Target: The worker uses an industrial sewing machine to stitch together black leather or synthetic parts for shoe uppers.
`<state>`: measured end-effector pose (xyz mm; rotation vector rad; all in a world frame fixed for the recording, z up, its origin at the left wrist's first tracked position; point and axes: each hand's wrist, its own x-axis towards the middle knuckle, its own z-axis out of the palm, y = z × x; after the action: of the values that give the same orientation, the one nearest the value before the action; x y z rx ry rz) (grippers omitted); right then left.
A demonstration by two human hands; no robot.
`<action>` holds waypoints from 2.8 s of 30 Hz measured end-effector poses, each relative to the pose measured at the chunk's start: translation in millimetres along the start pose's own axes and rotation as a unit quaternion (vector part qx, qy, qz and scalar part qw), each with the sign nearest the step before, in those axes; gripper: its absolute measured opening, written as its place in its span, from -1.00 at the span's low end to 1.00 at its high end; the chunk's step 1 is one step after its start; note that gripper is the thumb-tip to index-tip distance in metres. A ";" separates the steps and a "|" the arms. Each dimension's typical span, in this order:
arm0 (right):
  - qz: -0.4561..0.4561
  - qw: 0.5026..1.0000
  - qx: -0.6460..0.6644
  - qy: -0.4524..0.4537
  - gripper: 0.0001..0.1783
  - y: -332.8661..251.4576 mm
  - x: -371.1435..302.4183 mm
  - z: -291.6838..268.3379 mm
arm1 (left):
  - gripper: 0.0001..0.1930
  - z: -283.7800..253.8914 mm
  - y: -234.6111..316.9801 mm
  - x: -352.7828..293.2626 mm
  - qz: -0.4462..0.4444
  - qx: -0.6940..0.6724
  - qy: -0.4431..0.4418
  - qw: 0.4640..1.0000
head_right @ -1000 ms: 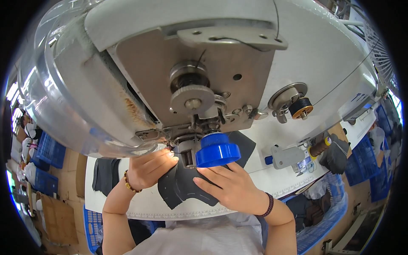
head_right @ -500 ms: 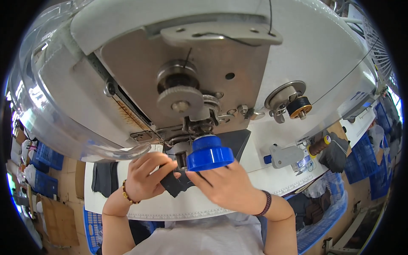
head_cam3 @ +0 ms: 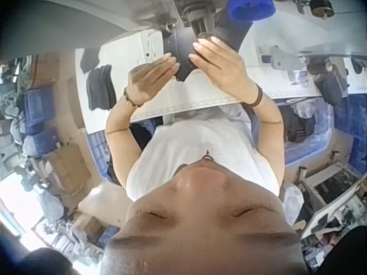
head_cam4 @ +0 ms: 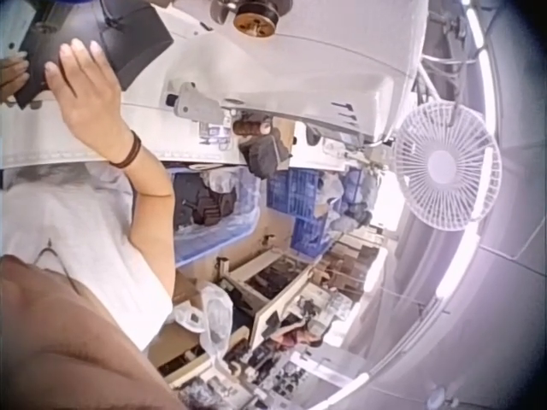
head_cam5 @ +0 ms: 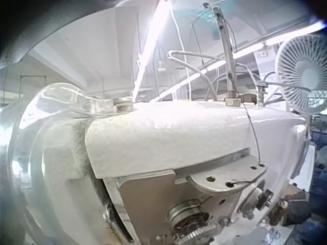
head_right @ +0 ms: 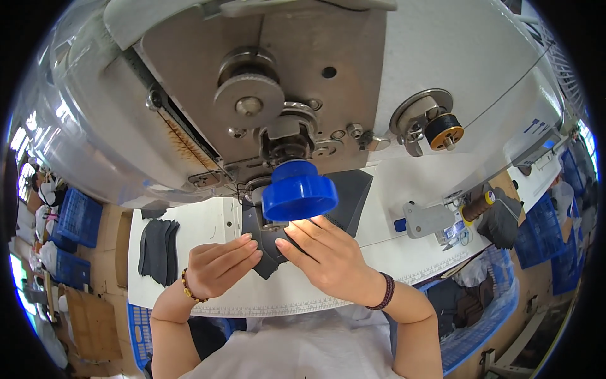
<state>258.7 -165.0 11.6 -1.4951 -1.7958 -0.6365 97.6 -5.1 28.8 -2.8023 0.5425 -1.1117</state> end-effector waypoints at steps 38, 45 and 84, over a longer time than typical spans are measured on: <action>0.030 0.994 0.098 -0.044 -0.72 34.5 22.4 -1.9 | -0.76 17.5 -3.6 20.7 -0.016 0.001 0.073 0.997; 0.008 0.995 0.091 -0.026 -0.76 36.5 27.4 -1.0 | -0.78 19.6 -0.7 21.7 0.024 0.070 0.067 0.995; 0.157 0.975 0.155 0.036 -0.85 27.1 9.4 30.7 | -0.74 21.7 -32.7 15.0 -0.034 0.034 0.020 0.999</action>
<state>278.0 -130.3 -2.3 -1.4745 -1.4791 -0.2364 132.1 18.9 29.1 -2.7646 0.4082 -1.1788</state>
